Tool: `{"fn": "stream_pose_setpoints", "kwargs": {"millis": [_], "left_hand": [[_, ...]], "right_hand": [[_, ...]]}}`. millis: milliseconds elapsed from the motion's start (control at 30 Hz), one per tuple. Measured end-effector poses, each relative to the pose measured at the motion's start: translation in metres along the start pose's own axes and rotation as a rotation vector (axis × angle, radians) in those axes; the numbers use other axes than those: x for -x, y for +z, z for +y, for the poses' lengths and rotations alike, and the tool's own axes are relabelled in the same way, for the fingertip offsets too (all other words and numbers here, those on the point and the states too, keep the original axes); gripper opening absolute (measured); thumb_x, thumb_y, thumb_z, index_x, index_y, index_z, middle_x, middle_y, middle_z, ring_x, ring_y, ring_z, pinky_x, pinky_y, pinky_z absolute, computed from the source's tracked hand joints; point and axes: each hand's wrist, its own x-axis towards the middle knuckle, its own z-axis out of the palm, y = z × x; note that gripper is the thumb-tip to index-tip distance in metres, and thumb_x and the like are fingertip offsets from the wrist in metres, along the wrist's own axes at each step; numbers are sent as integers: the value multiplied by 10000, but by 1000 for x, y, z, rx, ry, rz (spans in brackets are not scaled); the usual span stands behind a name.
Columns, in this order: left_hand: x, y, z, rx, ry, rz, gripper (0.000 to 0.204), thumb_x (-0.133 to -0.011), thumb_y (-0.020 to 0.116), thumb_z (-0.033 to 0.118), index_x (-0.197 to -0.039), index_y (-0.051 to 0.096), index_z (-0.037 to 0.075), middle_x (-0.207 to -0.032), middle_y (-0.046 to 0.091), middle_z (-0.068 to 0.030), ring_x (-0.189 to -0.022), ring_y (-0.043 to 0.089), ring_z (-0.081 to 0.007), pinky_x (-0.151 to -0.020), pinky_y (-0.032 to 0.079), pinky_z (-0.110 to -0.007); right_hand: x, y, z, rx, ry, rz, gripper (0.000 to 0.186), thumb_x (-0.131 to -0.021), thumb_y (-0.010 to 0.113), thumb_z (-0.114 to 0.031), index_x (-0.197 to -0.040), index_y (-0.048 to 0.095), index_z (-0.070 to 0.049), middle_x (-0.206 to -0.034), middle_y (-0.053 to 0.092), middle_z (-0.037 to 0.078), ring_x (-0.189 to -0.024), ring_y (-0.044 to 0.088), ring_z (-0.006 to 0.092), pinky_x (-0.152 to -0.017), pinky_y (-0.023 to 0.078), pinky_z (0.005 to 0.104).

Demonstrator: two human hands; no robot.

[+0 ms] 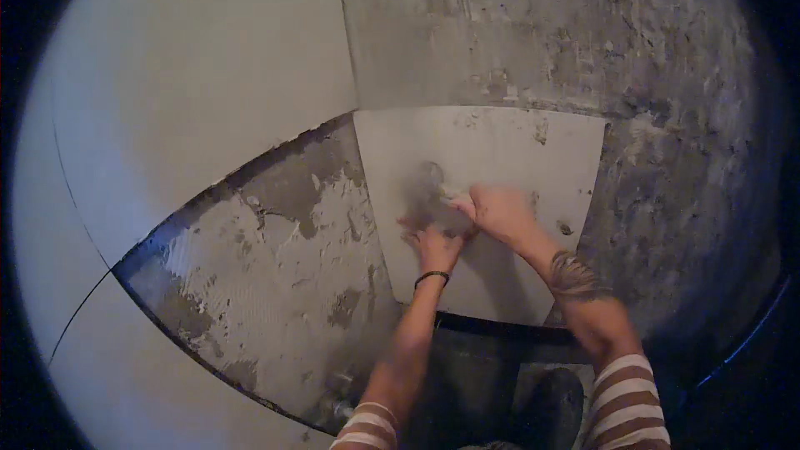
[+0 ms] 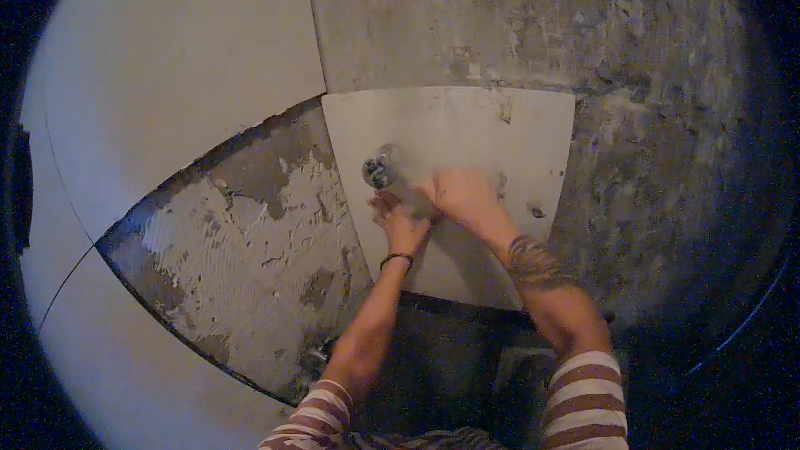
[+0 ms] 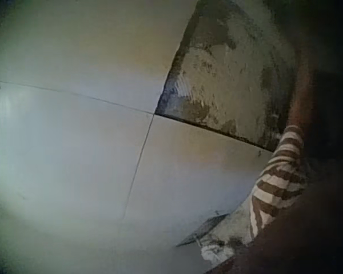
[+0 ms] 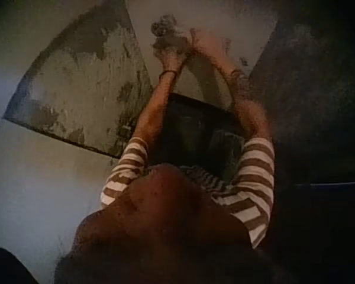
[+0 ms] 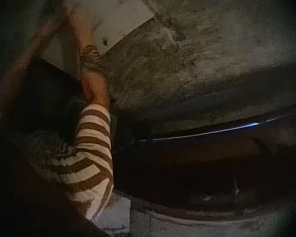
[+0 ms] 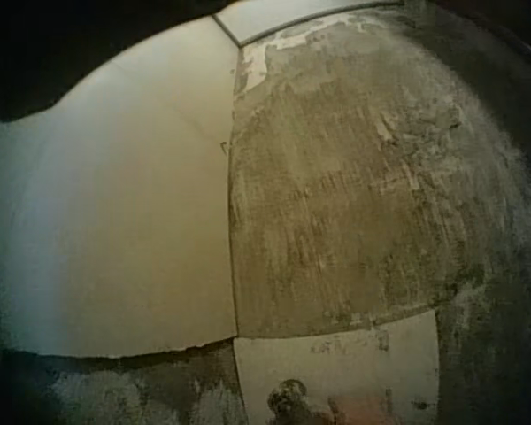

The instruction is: The person positions a tile onto a wall surface by hand, taps it into place with a rubber mallet, and inserts spacers between the tiles.

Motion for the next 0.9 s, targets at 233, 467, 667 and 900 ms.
{"fn": "stream_pose_setpoints", "kwargs": {"millis": [233, 467, 667, 900], "left_hand": [[-3, 17, 9, 41, 154, 162, 910, -643, 684, 538, -1256, 341, -42, -1247, 409, -266, -1142, 371, -415, -972, 295, -451], [2, 5, 7, -243, 188, 329, 856, -652, 708, 472, -1248, 355, -31, -1245, 414, -257, -1177, 347, -401, -986, 245, -478], [4, -1, 18, -100, 215, 323, 838, -656, 717, 420, -1255, 349, -38, -1262, 406, -249, -1189, 343, -399, -1014, 227, -460], [-10, 16, -17, -186, 199, 166, 941, -679, 701, 430, -1351, 212, -13, -1396, 217, -250, -1298, 189, -375, -1067, 135, -431]], "right_hand": [[-24, 7, 0, -56, -4, -71, 421, -821, 482, -477, -737, 578, -76, -700, 599, 140, -652, 583, 351, -562, 454, 446], [-47, -6, -33, -85, -142, -44, 376, -819, 486, -421, -817, 619, -69, -733, 615, 167, -661, 597, 343, -580, 460, 460], [-53, 3, -40, -150, -223, -23, 484, -855, 433, -483, -751, 610, -45, -707, 611, 168, -656, 600, 352, -589, 472, 448], [-51, 14, -48, -81, -312, 66, 483, -859, 439, -462, -739, 608, -25, -679, 598, 171, -661, 596, 347, -596, 463, 454]]}}
